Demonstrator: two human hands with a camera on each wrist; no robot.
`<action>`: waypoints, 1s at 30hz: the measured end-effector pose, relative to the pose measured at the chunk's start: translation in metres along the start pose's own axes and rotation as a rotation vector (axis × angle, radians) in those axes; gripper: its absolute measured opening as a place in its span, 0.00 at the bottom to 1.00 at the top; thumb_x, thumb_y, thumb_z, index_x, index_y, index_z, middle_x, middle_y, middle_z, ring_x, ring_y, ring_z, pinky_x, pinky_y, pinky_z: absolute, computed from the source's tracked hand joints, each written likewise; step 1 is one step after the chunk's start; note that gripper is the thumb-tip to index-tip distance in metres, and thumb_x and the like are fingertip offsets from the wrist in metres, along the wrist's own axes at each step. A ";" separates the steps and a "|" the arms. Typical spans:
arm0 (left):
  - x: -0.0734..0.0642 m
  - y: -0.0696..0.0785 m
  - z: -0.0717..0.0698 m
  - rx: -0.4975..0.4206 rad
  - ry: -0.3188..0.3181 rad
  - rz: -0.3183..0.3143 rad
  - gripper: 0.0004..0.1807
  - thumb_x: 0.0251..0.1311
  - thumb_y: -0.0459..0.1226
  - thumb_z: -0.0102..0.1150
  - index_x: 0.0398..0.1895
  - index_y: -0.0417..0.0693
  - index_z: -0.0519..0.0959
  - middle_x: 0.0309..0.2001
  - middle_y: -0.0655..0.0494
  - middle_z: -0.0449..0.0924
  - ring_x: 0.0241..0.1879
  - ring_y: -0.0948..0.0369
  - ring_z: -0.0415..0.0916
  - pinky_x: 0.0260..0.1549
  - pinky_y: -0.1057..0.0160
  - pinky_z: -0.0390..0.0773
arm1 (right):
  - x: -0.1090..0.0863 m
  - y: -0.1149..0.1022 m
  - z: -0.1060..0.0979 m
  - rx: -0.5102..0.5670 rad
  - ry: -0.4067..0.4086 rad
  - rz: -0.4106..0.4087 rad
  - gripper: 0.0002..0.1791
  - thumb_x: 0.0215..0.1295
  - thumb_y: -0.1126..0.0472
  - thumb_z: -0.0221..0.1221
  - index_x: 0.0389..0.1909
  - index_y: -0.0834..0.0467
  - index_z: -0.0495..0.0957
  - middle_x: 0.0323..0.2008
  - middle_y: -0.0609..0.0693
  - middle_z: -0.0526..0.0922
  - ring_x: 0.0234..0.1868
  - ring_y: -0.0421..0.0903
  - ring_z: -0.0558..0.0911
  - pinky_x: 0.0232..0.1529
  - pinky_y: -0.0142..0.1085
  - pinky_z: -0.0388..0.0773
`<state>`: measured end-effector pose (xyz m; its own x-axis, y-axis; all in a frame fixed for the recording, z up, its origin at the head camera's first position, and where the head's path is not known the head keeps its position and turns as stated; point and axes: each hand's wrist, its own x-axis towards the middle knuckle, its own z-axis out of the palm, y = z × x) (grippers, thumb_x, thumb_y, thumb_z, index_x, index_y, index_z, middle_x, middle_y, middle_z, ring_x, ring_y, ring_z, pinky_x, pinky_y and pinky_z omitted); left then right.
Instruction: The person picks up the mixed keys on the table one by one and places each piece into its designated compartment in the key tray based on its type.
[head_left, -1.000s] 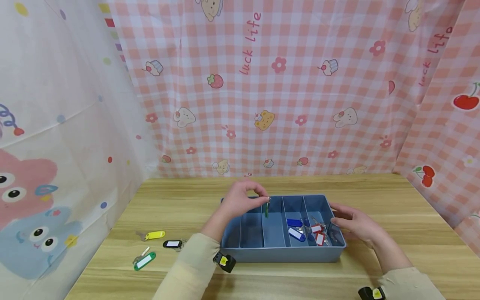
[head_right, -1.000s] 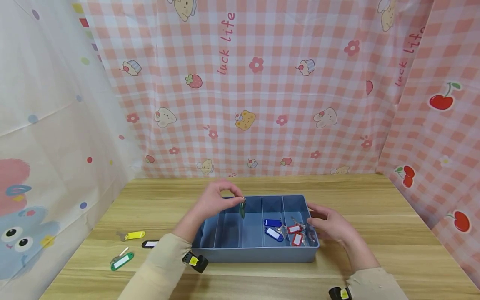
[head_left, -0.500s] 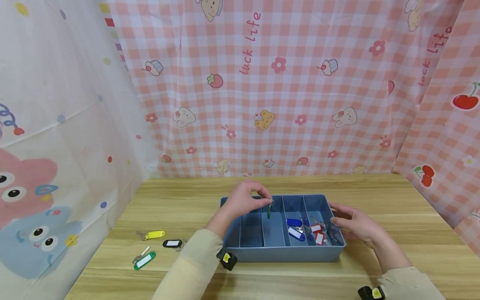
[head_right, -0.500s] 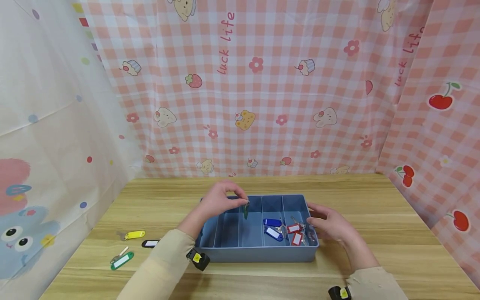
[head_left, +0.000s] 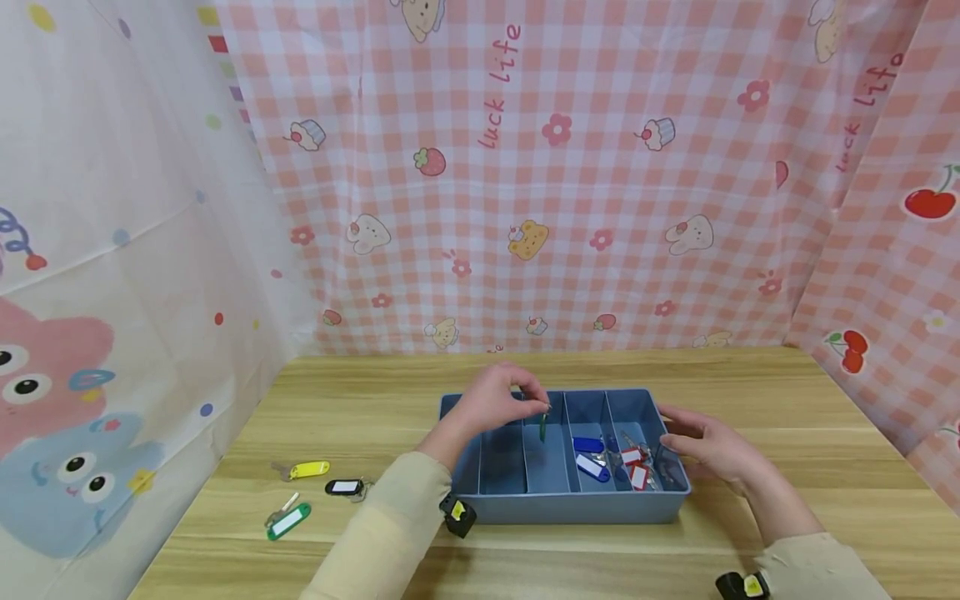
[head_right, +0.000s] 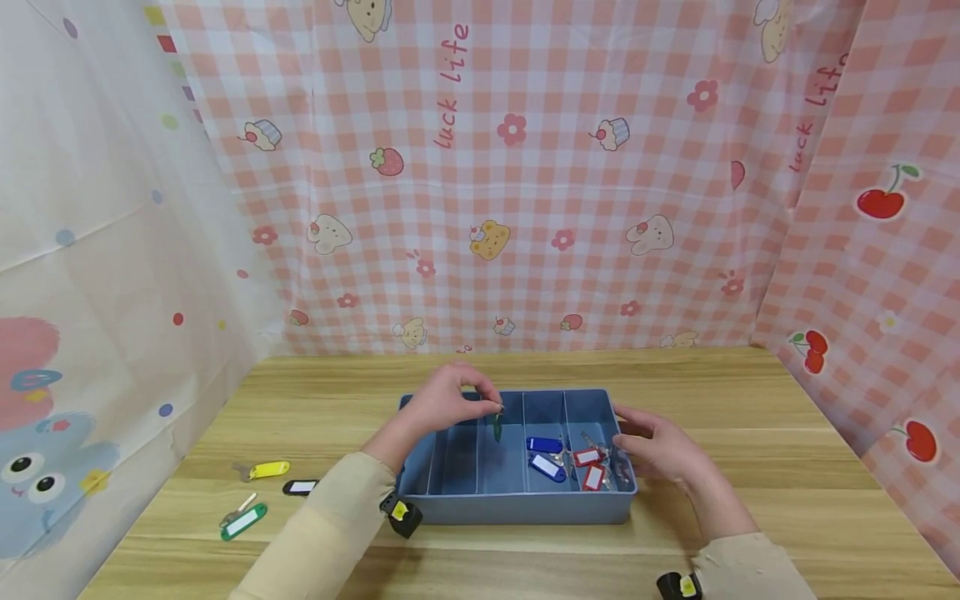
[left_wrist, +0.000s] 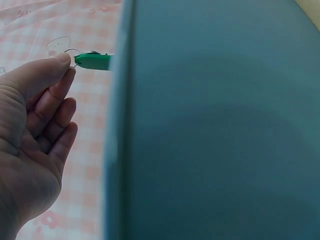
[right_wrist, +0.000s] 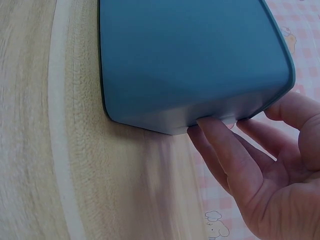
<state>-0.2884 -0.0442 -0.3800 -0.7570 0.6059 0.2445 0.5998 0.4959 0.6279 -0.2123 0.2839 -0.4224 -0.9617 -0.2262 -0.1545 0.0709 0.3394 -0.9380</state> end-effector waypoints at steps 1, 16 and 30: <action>0.000 0.000 0.000 0.005 -0.002 0.003 0.03 0.60 0.41 0.70 0.32 0.53 0.87 0.31 0.71 0.82 0.41 0.64 0.73 0.49 0.54 0.76 | 0.000 0.000 0.000 -0.001 0.001 -0.001 0.35 0.71 0.66 0.56 0.73 0.71 0.52 0.67 0.78 0.59 0.60 0.68 0.72 0.49 0.56 0.78; 0.004 0.001 0.003 0.030 -0.028 -0.040 0.03 0.60 0.40 0.69 0.34 0.52 0.88 0.33 0.70 0.83 0.43 0.63 0.73 0.48 0.60 0.75 | 0.001 -0.001 0.000 -0.032 0.001 0.002 0.35 0.72 0.65 0.55 0.73 0.70 0.52 0.67 0.78 0.59 0.60 0.68 0.72 0.49 0.57 0.78; -0.004 0.001 -0.001 -0.023 -0.029 0.036 0.13 0.59 0.38 0.70 0.46 0.46 0.85 0.43 0.61 0.84 0.47 0.59 0.77 0.53 0.52 0.75 | 0.000 -0.001 -0.001 -0.057 0.008 0.000 0.35 0.72 0.64 0.56 0.73 0.70 0.53 0.67 0.77 0.60 0.60 0.68 0.72 0.49 0.55 0.79</action>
<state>-0.2848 -0.0468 -0.3795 -0.7270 0.6410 0.2463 0.6204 0.4594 0.6357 -0.2127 0.2845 -0.4217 -0.9639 -0.2188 -0.1515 0.0558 0.3905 -0.9189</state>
